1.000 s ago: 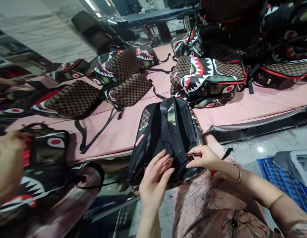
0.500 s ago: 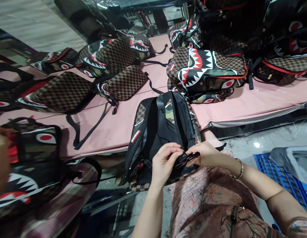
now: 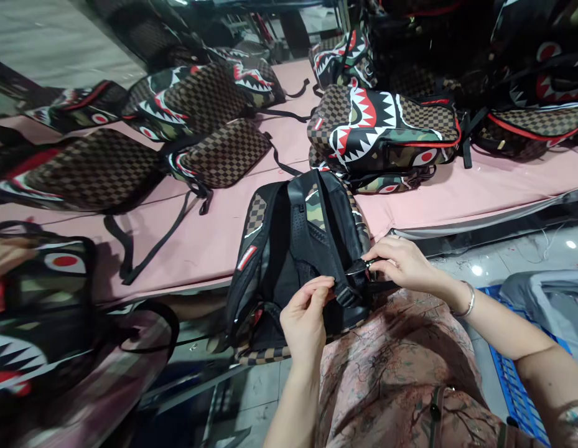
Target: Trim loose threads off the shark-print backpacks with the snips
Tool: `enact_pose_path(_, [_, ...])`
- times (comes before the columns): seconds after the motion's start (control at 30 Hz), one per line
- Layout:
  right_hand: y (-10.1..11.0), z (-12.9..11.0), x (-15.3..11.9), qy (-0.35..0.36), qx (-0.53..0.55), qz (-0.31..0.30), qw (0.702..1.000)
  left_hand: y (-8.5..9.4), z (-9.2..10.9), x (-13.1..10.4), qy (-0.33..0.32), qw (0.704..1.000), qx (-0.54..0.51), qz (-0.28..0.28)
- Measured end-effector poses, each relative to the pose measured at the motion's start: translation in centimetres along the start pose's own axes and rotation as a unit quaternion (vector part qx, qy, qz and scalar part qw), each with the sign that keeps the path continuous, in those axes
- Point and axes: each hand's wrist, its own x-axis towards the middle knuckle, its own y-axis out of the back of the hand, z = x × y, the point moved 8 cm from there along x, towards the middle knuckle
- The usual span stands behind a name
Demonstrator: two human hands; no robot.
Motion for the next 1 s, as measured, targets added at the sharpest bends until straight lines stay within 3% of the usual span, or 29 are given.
enact_pose_path(0.37, [-0.4, -1.9, 1.2, 0.059, -0.117, -0.113, 0.985, -0.5, 0.6, -0.1, -0.015, 1.0, 0.022, -0.005])
enact_pose_path(0.67, [-0.2, -1.5, 1.8, 0.029, -0.077, -0.12, 0.989, -0.9, -1.0, 0.1, 0.111, 0.99, -0.087, 0.005])
enact_pose_path(0.87, [-1.3, -2.7, 2.8, 0.076, -0.125, -0.157, 0.977, -1.3, -1.0, 0.1, 0.118, 0.988, -0.096, -0.008])
enact_pose_path(1.0, [-1.0, -2.0, 2.4, 0.057, -0.08, -0.128, 0.987, -1.1, -1.4, -0.1, 0.159, 0.976, -0.149, 0.012])
